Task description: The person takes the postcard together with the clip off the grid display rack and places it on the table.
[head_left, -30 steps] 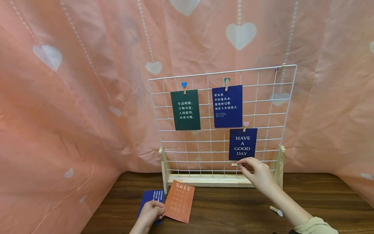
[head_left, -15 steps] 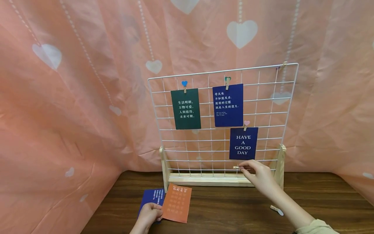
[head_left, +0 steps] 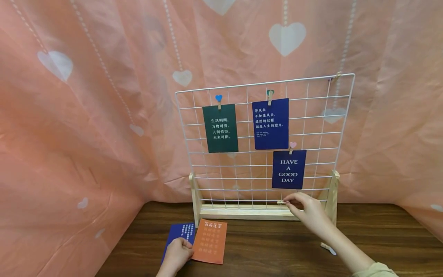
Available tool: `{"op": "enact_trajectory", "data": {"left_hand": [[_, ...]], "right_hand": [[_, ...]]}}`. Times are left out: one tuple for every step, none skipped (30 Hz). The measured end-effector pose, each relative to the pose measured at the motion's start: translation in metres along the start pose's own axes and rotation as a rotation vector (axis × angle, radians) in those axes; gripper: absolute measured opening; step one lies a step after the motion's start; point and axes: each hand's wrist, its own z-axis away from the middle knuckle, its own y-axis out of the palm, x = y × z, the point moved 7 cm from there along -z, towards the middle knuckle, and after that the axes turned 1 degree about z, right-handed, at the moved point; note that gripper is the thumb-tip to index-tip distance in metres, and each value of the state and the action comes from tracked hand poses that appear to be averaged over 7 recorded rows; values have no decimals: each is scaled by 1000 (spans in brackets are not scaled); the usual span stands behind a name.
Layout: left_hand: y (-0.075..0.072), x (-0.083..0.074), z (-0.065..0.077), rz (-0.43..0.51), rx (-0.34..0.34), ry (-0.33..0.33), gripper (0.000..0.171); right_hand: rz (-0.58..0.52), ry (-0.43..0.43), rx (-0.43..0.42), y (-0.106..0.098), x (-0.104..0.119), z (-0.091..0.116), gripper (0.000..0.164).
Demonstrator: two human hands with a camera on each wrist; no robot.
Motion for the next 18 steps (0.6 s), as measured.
{"op": "enact_trajectory", "data": {"left_hand": [[0,0,0,-3,1,1,6],[0,0,0,-3,3,3,6],[0,0,1,3,8,2,6],[0,0,1,9,11,3,7],[0,0,1,16,13,8,7],[0,0,1,24,17,11,7],[0,0,1,27,18,15,7],[0,0,1,30,19,18,7],[0,0,1,30,19,21,7],[0,0,1,27,15,24,7],[0,0,1,25,14,28,7],[0,0,1,23,12,27,7],[0,-1,2,19,9,27,8],[0,-1,2,17,7,25,8],[0,-1,1,14,6,23,8],[0,-1,1,14,5,21,8],[0,-1,1,15,8,20,8],[1,-1,1,19,11,14,8]], "right_hand": [[1,2,0,0,0,1,15],[0,4,0,1,-1,1,15],[0,7,2,1,-1,2,15],[4,11,3,1,-2,3,15],[3,14,7,1,-3,4,15],[2,19,11,1,-4,5,15],[1,22,13,1,-4,7,14],[0,27,16,1,-5,8,15],[3,27,18,1,-6,10,14],[3,28,19,1,-7,11,14],[-3,28,20,1,-8,13,15],[-7,27,19,0,-9,16,15],[-8,25,19,0,-10,18,15],[-13,23,21,0,-12,21,15],[-15,22,21,-1,-14,23,16],[-19,28,25,-1,-17,26,17],[-23,34,29,-2,-20,30,17],[-21,41,28,-4,-23,33,18]]}}
